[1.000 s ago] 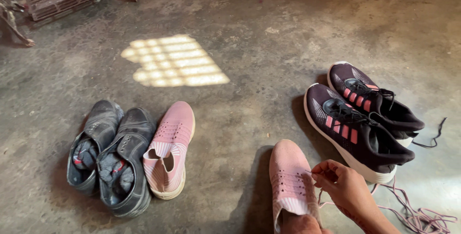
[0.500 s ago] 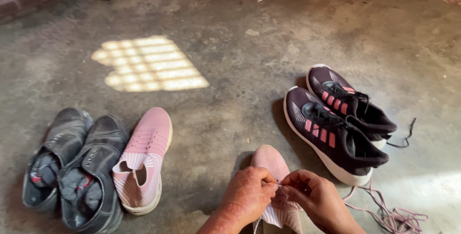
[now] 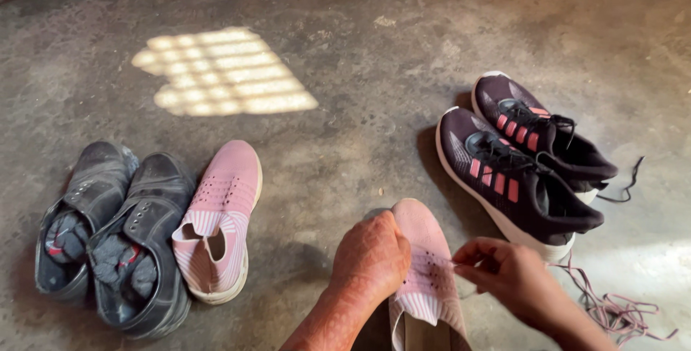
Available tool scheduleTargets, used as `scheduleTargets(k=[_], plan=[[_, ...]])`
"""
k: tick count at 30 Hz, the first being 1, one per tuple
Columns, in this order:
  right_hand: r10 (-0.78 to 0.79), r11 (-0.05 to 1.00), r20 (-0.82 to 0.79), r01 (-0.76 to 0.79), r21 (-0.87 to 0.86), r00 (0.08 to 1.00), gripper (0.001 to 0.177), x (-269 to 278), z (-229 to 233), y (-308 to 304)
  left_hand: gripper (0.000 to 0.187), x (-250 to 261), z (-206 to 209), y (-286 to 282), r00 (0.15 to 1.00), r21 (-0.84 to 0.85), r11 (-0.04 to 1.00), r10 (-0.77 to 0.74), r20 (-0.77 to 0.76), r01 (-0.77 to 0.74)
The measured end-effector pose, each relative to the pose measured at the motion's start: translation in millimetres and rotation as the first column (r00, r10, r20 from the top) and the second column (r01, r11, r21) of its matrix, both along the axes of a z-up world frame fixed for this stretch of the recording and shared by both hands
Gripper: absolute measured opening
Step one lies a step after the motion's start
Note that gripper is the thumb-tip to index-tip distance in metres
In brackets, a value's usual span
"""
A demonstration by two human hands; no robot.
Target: The person laces a pink sneaker by threading the laces through the eyelets and tying them. The person sits on the floor with other shoes nearby and completes the lacing on one shoe.
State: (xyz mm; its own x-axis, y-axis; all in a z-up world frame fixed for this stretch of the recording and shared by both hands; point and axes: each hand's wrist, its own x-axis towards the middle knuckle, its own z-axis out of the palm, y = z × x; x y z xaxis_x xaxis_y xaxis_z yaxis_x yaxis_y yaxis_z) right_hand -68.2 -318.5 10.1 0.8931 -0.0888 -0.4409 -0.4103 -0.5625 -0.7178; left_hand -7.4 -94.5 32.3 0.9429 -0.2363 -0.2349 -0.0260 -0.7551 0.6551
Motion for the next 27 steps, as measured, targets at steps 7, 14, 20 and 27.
scheduleTargets(k=[7,14,20,27], plan=[[-0.143,0.981,-0.07,0.132,-0.14,0.987,0.02,-5.2,34.3,-33.6,0.032,7.5,8.4,6.0,0.997,0.131,0.991,-0.04,0.062,0.031],[-0.13,0.947,0.085,0.149,-0.283,0.988,0.024,-21.3,18.5,-126.2,0.029,24.1,29.0,21.3,0.995,0.303,0.953,-0.044,0.09,0.015],[-0.267,0.94,0.278,0.313,-0.134,0.922,0.032,-34.3,-44.2,-254.4,0.023,51.5,60.3,62.6,0.985,0.511,0.854,0.004,0.174,-0.094],[-0.252,0.898,0.224,0.314,-0.309,0.941,0.036,-39.9,-63.0,-314.0,0.024,48.1,113.2,126.0,0.944,0.679,0.68,0.061,0.324,-0.277]])
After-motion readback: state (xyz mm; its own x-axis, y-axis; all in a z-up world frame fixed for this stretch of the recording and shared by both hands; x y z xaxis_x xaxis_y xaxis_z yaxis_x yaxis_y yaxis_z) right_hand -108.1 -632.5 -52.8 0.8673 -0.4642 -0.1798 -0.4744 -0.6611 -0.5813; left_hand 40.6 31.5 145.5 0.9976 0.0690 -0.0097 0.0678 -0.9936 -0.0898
